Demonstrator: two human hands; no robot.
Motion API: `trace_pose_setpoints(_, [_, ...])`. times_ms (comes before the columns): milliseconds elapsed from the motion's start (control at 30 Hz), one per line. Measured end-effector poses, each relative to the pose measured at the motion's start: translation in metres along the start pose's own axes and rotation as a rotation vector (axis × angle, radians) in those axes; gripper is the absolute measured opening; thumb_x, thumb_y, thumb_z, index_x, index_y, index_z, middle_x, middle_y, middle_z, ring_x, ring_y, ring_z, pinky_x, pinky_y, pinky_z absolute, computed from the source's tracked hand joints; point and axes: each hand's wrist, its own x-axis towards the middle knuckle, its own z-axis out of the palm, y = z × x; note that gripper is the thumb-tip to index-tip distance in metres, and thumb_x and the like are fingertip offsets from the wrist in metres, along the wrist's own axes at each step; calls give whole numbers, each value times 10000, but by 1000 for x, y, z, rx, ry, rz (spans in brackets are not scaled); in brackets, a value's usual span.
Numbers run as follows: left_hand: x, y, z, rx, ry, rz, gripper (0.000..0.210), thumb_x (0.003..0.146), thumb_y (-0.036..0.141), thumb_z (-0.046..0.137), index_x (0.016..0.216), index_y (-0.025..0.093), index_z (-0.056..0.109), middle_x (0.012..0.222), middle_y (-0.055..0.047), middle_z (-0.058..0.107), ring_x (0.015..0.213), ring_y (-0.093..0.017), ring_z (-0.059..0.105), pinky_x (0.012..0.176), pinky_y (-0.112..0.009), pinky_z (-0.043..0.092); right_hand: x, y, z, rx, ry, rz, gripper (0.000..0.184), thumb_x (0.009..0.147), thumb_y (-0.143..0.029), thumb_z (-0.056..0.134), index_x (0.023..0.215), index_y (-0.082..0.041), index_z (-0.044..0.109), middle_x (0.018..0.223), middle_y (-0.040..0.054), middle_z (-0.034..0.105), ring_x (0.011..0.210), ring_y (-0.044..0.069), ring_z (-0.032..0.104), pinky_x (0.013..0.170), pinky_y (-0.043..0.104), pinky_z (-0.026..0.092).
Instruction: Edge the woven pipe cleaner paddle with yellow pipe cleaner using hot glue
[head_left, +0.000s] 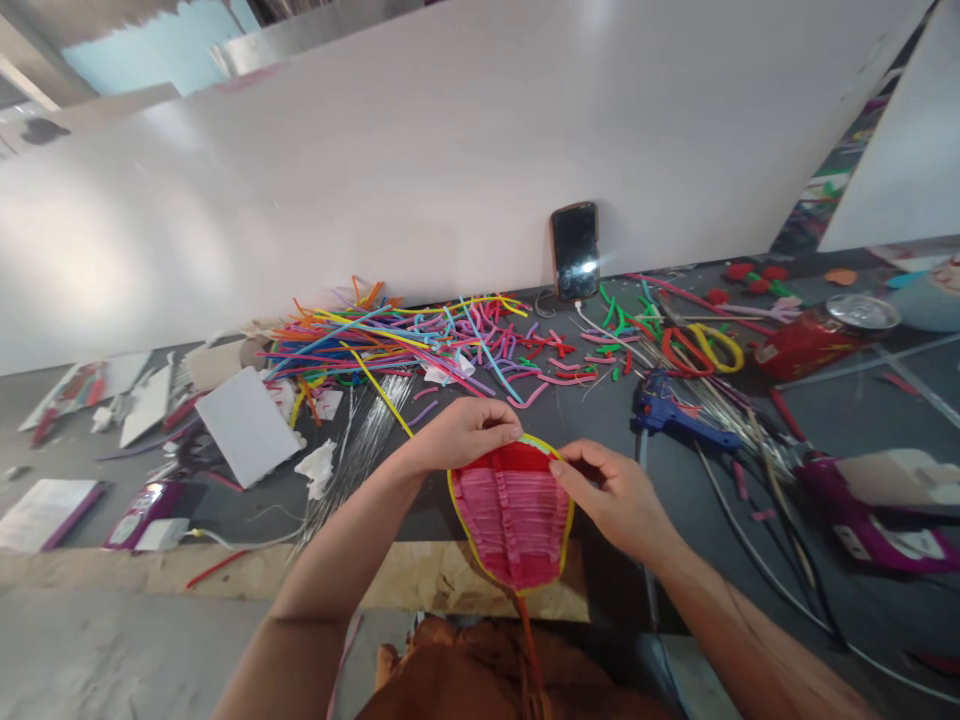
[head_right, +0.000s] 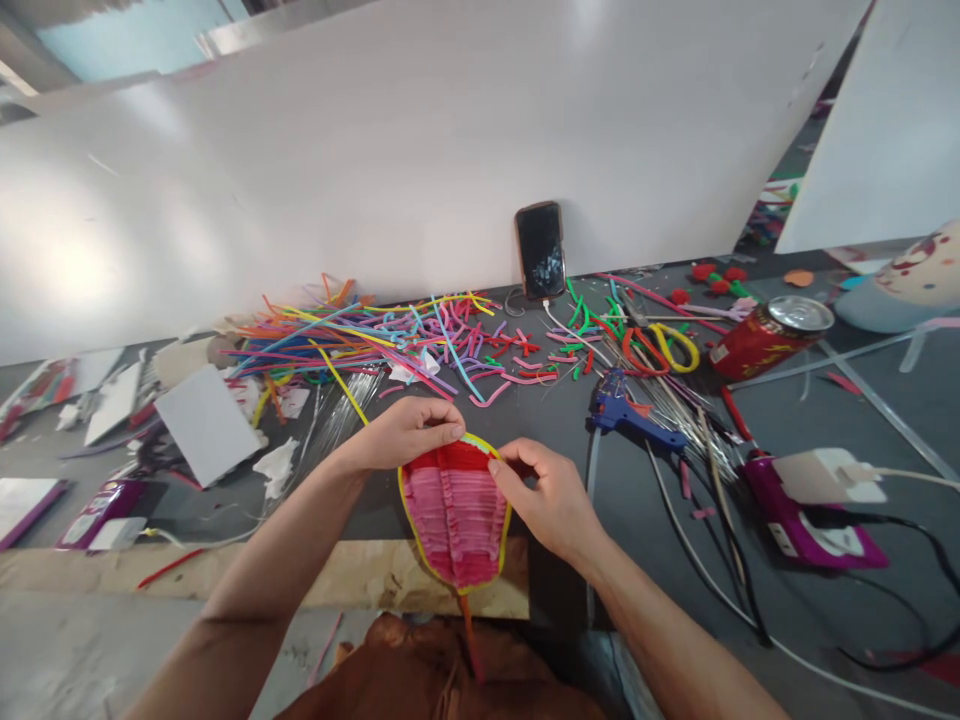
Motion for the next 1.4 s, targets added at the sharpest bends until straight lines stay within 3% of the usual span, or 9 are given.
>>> trace_pose_setpoints(200, [-1, 0, 2, 62, -8, 41, 235, 866, 335, 474, 765, 157, 590, 688, 24, 549, 657, -105, 491, 623, -199, 369, 0, 1, 2, 21, -2, 15, 226, 837, -383, 542, 745, -195, 626, 646, -13, 581, 621, 135, 507, 593, 247, 409])
trace_pose_setpoints(467, [-1, -5, -2, -79, -126, -18, 293, 844, 403, 525, 882, 145, 657, 736, 7, 608, 661, -110, 522, 621, -196, 395, 0, 12, 3, 69, -25, 1, 255, 869, -423, 533, 875, -192, 641, 766, 15, 647, 698, 153, 572, 647, 266, 463])
trace_pose_setpoints(600, [4, -12, 2, -76, -106, -64, 238, 803, 332, 549, 814, 137, 684, 674, 16, 609, 614, -100, 513, 586, -190, 371, 6, 17, 0, -193, 159, -269, 253, 865, -377, 566, 1047, -215, 636, 966, 67, 644, 800, 184, 601, 746, 328, 495])
trace_pose_setpoints(733, [11, -16, 4, -131, -90, -71, 226, 756, 321, 590, 747, 126, 704, 630, 18, 618, 594, -100, 511, 578, -189, 375, 16, 14, 2, -512, 185, -611, 161, 890, -274, 551, 955, -238, 693, 915, 67, 635, 867, 199, 567, 798, 361, 475])
trace_pose_setpoints(933, [13, -18, 4, -194, -81, -59, 202, 712, 311, 623, 696, 130, 711, 588, 38, 597, 579, -91, 489, 571, -183, 362, 25, 4, 12, -845, 168, -745, 178, 906, -218, 527, 911, -236, 704, 885, 54, 674, 839, 203, 526, 745, 363, 392])
trace_pose_setpoints(1067, [11, -21, 5, -210, -79, -45, 200, 709, 303, 615, 691, 128, 710, 587, 39, 596, 574, -90, 484, 580, -187, 364, 25, -2, 18, -717, 151, -643, 155, 905, -217, 514, 837, -228, 653, 838, 54, 664, 833, 207, 528, 764, 370, 364])
trace_pose_setpoints(1200, [6, -22, 5, -220, -70, -28, 207, 702, 328, 642, 700, 129, 701, 584, 35, 592, 579, -95, 488, 576, -190, 360, 21, -4, 6, -555, 266, -564, 197, 951, -270, 398, 848, -215, 557, 832, 59, 620, 801, 183, 548, 730, 330, 409])
trace_pose_setpoints(1300, [-1, -19, 1, -245, -59, -6, 221, 697, 354, 669, 711, 135, 686, 607, 32, 593, 595, -98, 497, 587, -194, 366, 14, 1, -17, -288, 414, -360, 253, 969, -348, 348, 812, -223, 503, 728, 21, 567, 687, 157, 523, 665, 301, 416])
trace_pose_setpoints(1400, [-12, -15, -7, -294, -29, 32, 284, 722, 422, 671, 773, 143, 674, 666, 21, 602, 639, -109, 523, 632, -212, 394, 9, 12, -35, 29, 431, -132, 404, 933, -485, 389, 619, -234, 426, 550, -29, 439, 548, 133, 443, 598, 291, 402])
